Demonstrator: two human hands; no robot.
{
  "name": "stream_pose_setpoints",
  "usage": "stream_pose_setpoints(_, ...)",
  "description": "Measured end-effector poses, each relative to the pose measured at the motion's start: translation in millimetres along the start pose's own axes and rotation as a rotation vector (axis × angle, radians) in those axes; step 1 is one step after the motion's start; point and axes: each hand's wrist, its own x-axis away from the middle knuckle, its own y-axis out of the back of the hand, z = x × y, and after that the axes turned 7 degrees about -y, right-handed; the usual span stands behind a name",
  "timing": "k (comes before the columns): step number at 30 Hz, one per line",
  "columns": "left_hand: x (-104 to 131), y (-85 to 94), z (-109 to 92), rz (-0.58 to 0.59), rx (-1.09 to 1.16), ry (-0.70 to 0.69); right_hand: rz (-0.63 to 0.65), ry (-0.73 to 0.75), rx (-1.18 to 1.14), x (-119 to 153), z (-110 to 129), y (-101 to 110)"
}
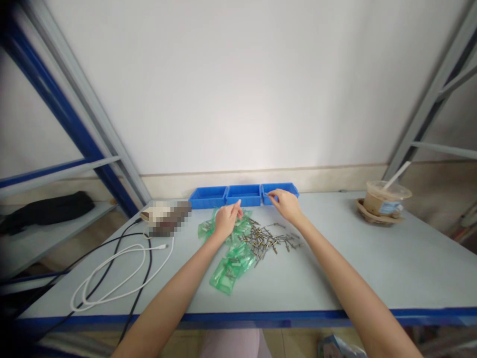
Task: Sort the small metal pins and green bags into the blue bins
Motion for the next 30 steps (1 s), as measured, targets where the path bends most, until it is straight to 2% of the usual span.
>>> stream_pose_setpoints(3, -3, 3.5, 8, -0.053, 0.022, 0.058, -0.047, -0.072, 0.186, -21, -5, 4)
stream_pose_setpoints(6, -3, 5.2, 12, -0.067, 0.032, 0.066, -0.085, -0.051, 0.292, -16, 11, -1)
stream_pose_setpoints(8, -3, 5.3, 12, -0.061, 0.032, 0.046, -0.023, -0.025, 0.266, -4, 29, -10)
stream_pose_setpoints(11, -2, 5.0, 10, -0.043, 0.009, 0.015, 0.149, -0.054, 0.175, 12, 52, -28)
stream_pose_setpoints(14, -2, 4.6, 9, -0.012, -0.020, -0.001, 0.280, -0.128, 0.058, 16, 61, -42)
stream_pose_setpoints(21, -1, 1.4, 10, 0.079, -0.084, -0.076, 0.318, -0.144, -0.053, 22, 58, -41)
stream_pose_setpoints(24, 2, -1.3, 9, 0.090, -0.110, -0.212, 0.258, -0.138, -0.134, 24, 53, -35)
stream_pose_setpoints(27, 4, -3.0, 7, 0.129, -0.144, -0.373, 0.222, -0.129, -0.310, 21, 46, -28)
stream_pose_setpoints(30, 6, -3.5, 4, 0.194, -0.230, -0.432, 0.226, -0.128, -0.443, 17, 40, -23)
